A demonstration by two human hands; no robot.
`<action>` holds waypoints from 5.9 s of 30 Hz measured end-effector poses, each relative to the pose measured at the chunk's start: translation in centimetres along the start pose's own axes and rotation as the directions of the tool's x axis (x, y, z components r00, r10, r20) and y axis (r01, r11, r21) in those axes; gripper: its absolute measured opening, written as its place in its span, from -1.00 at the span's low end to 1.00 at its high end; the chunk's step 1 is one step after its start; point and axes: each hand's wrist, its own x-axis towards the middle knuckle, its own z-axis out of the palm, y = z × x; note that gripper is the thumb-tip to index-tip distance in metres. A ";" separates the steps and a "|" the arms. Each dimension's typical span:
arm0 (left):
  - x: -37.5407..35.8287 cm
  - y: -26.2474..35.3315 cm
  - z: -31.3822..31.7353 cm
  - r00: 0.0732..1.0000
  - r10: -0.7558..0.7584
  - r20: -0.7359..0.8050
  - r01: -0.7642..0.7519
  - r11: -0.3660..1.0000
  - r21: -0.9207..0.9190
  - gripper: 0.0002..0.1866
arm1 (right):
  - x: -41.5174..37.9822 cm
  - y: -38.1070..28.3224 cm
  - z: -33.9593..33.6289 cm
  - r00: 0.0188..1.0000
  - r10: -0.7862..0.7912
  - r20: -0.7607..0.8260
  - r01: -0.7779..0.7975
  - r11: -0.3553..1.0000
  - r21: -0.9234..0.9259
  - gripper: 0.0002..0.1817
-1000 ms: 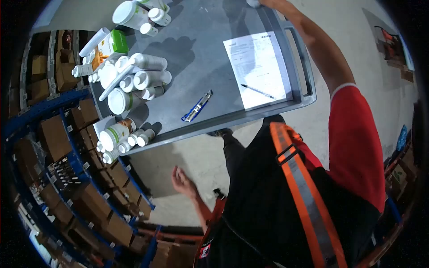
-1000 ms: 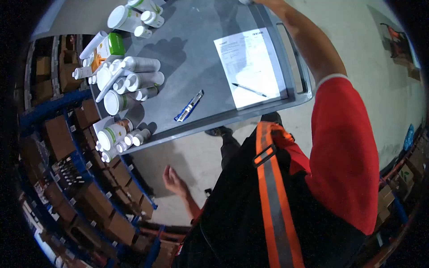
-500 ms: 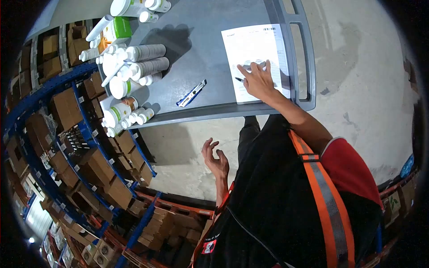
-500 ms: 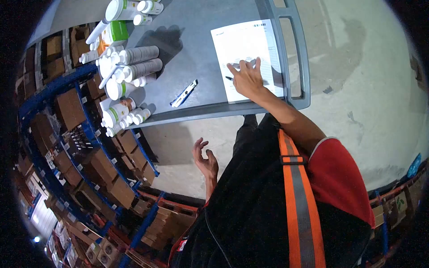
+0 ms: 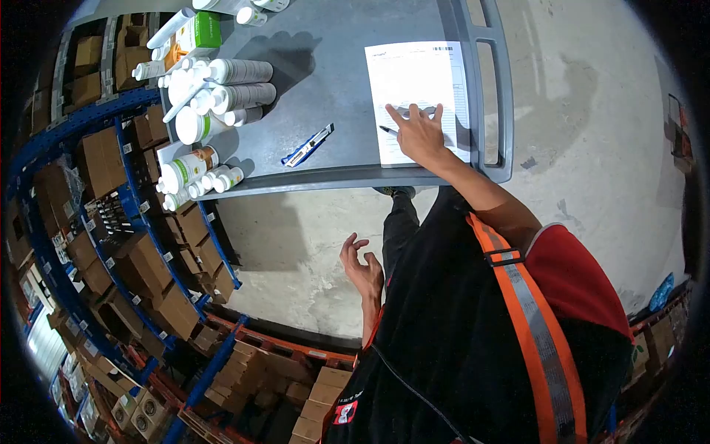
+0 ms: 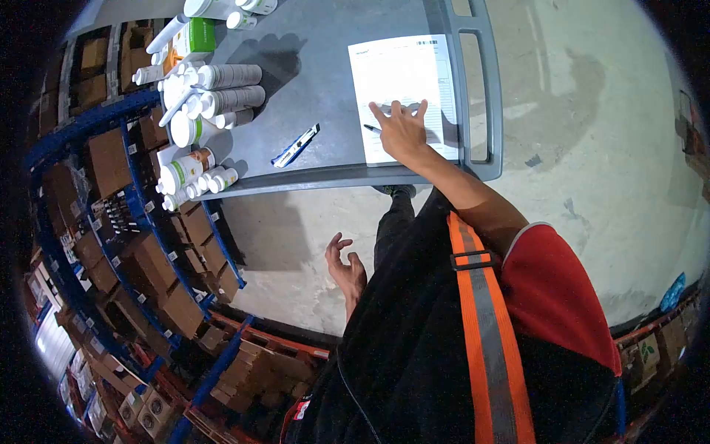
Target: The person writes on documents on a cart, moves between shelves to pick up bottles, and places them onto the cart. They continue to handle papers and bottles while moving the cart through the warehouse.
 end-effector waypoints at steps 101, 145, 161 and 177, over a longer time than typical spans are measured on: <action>12.8 -63.9 -62.1 0.894 0.319 0.315 -0.179 0.898 -0.401 -0.41 | -19.8 -91.1 25.3 0.558 -0.817 -0.147 0.828 0.560 0.029 -0.58; 31.6 10.4 5.5 0.633 0.744 0.215 -0.678 0.666 -0.311 -0.68 | -2.4 0.2 -3.4 0.979 0.127 -0.159 -0.127 0.992 0.008 -0.46; 18.6 -2.5 0.1 0.768 0.575 0.281 -0.639 0.668 0.381 -0.39 | -0.4 1.2 -1.3 0.996 -0.011 0.086 0.026 0.983 -0.180 -0.24; 18.4 -3.4 0.4 0.771 0.577 0.271 -0.633 0.646 0.427 -0.42 | -0.2 0.4 -3.1 0.972 0.052 0.231 -0.020 0.990 -0.138 -0.18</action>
